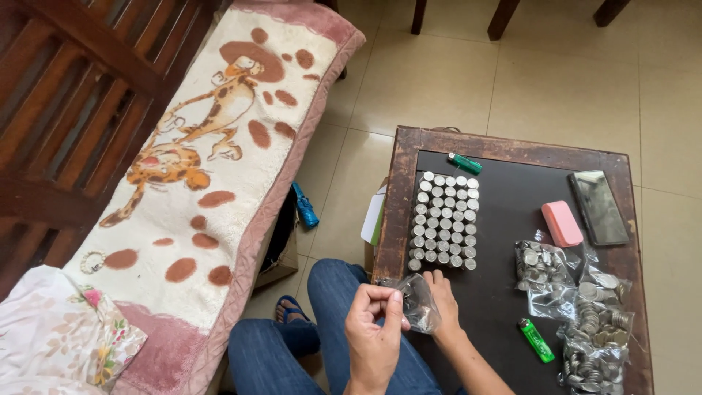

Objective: The person is manually grouping coins, placing them into small plastic bags, and then using a lighter to melt and seal the plastic opening.

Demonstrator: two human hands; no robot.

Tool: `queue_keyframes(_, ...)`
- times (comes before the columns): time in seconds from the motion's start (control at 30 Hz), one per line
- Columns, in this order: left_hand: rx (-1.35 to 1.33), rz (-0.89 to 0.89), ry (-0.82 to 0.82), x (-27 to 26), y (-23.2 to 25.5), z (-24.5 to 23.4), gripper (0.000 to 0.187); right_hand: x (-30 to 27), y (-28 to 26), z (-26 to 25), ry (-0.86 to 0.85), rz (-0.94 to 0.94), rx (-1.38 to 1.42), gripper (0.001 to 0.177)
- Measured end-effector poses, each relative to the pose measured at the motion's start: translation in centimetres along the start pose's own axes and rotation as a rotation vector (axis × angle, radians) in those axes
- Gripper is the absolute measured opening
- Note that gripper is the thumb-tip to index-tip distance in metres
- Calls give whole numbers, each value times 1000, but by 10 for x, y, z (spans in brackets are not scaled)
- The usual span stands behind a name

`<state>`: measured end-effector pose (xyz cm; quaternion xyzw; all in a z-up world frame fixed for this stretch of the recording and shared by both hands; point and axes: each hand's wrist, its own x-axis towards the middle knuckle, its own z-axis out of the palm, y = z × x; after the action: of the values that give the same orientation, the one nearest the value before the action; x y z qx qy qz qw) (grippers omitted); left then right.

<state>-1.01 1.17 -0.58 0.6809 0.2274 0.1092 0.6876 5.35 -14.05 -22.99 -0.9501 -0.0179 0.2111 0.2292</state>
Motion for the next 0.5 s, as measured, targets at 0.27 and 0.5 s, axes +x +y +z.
queue_keyframes(0.27,-11,15,-12,1,2,4,11,-3,68,4,68,-125,74,31)
queue_keyframes(0.5,-28,-45,-83,-2,6,11,11,-110,-52,-245,21,112,854,42)
